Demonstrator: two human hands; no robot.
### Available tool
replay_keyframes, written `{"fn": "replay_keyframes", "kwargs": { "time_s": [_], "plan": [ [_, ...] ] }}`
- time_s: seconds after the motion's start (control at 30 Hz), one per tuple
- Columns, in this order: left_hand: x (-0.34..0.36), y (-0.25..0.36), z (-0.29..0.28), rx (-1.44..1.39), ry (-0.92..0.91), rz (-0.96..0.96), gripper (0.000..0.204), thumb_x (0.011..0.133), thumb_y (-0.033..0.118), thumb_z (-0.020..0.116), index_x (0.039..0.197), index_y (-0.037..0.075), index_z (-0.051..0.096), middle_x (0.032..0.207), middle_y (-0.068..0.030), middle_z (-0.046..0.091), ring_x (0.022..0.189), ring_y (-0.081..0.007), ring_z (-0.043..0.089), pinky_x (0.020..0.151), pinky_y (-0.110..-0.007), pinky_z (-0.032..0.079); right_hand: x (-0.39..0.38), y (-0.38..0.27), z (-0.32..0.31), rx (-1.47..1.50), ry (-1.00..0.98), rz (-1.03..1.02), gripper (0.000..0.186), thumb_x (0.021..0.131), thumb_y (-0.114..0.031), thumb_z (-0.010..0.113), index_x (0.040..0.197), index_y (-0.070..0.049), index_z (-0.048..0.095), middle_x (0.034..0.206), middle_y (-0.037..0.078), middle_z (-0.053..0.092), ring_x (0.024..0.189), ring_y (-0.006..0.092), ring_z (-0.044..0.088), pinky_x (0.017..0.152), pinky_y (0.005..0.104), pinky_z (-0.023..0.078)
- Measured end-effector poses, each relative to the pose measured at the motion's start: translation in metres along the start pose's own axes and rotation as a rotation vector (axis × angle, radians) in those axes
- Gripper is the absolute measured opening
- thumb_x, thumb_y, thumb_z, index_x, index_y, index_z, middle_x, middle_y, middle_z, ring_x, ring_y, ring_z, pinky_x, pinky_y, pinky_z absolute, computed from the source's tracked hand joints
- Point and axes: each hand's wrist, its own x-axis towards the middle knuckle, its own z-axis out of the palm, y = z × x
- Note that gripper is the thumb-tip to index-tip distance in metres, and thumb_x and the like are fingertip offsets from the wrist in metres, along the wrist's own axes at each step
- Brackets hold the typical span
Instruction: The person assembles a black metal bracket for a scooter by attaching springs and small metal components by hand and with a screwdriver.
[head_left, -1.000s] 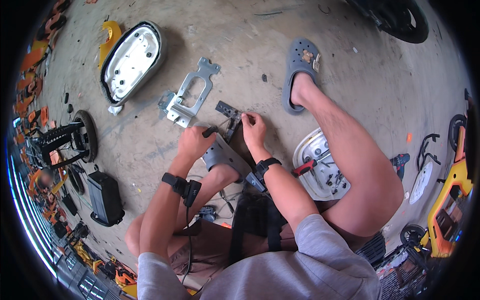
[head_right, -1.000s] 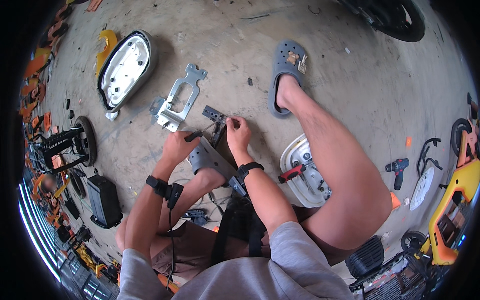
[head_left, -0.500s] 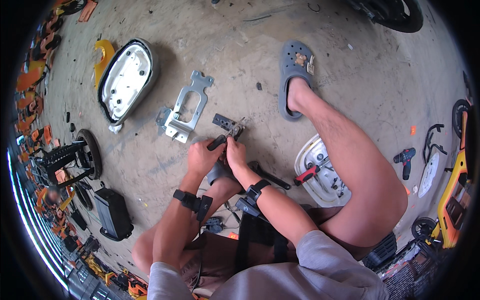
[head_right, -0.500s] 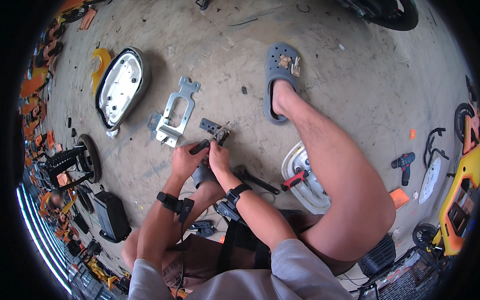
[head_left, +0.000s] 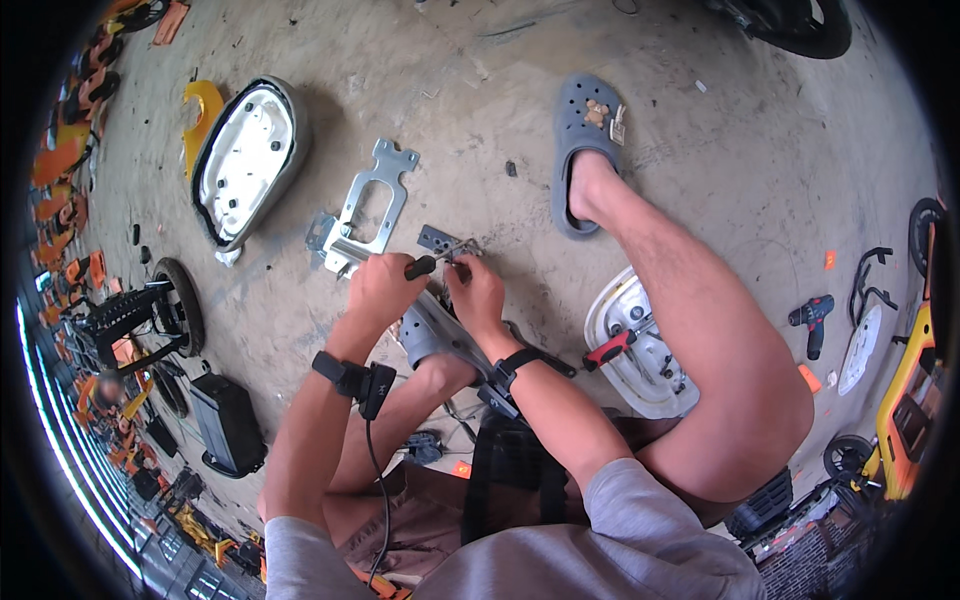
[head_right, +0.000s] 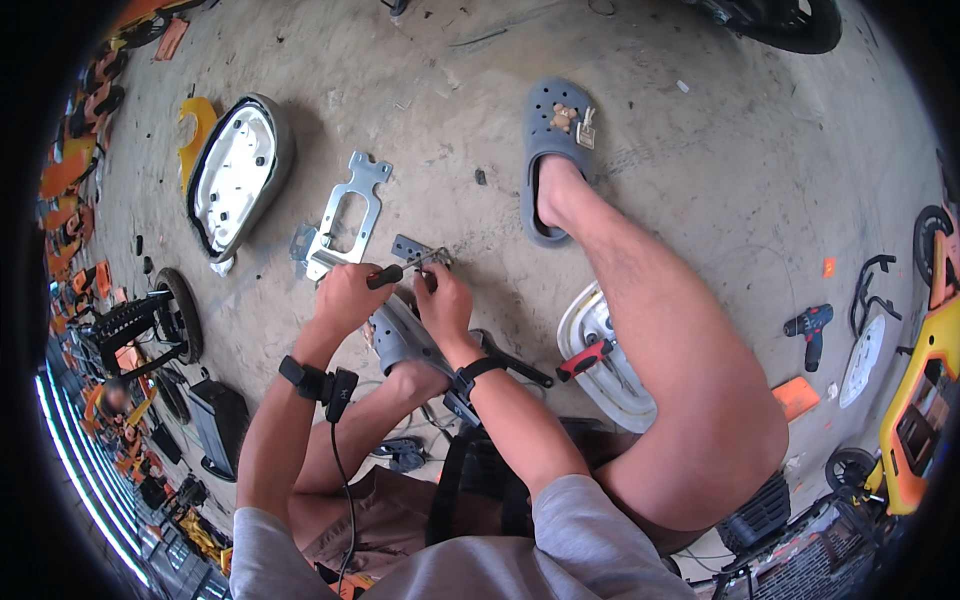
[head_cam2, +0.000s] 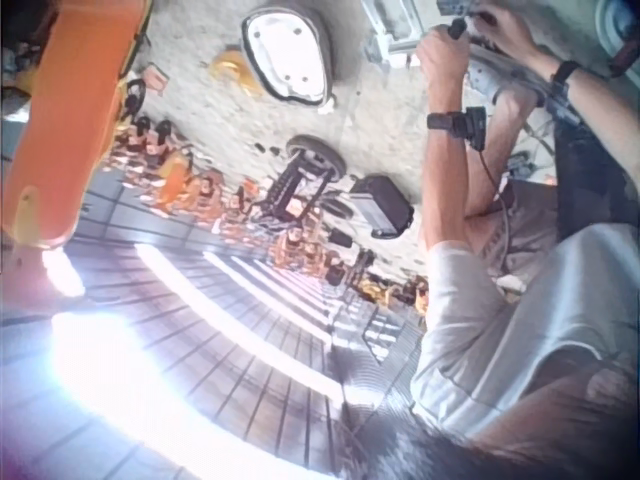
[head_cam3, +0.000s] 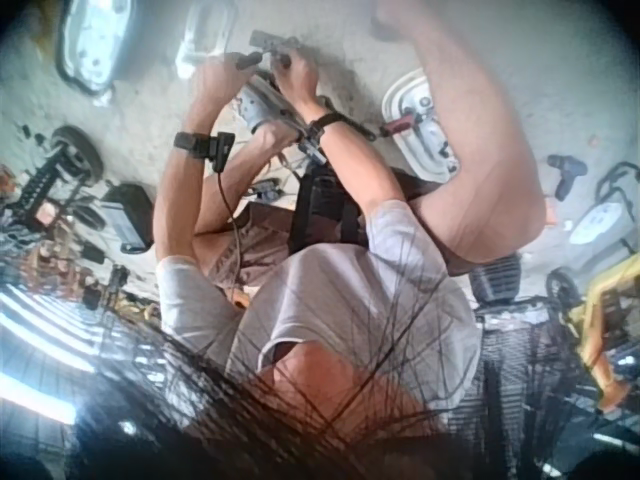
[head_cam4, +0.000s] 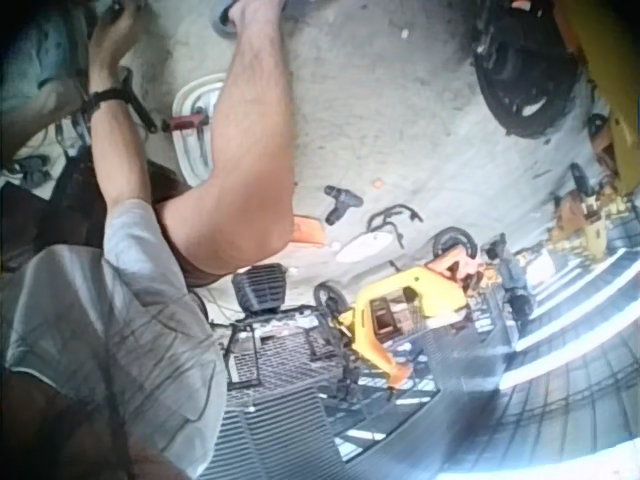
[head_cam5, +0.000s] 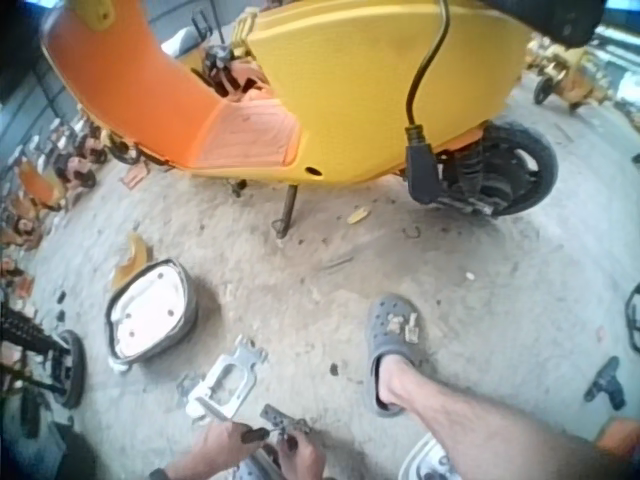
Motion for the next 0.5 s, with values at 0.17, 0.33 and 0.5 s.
{"fn": "replay_keyframes", "kwargs": {
  "time_s": [0.17,0.33,0.5],
  "plan": [
    [-0.024,-0.014,0.016,-0.060,0.158,0.075,0.028,0.075,0.025,0.073,0.096,0.007,0.073,0.078,-0.0148,0.067,0.073,-0.0347,0.065,0.066,-0.041,0.052,0.003,-0.002,0.002,-0.107,0.051,0.065,0.019,0.081,-0.023,0.069,0.091,-0.007,0.069,0.073,0.011,0.069,0.068,0.0291,0.067,0.061,0.0378,0.052],
    [-0.029,-0.011,0.009,-0.050,0.224,0.112,0.027,0.073,0.021,0.075,0.096,0.006,0.072,0.079,-0.0142,0.067,0.072,-0.0335,0.065,0.066,-0.040,0.052,0.001,-0.004,0.006,-0.071,0.118,0.112,0.017,0.080,-0.022,0.069,0.090,-0.008,0.069,0.073,0.010,0.069,0.068,0.0294,0.067,0.062,0.0389,0.052],
    [-0.022,-0.005,0.000,0.008,0.250,0.113,0.026,0.072,0.021,0.075,0.093,0.007,0.073,0.078,-0.0147,0.068,0.073,-0.0333,0.066,0.067,-0.039,0.053,-0.003,-0.008,0.010,0.059,0.131,0.165,0.019,0.080,-0.020,0.069,0.095,-0.009,0.065,0.072,0.009,0.068,0.067,0.0283,0.067,0.061,0.0394,0.051]
  ]
}}
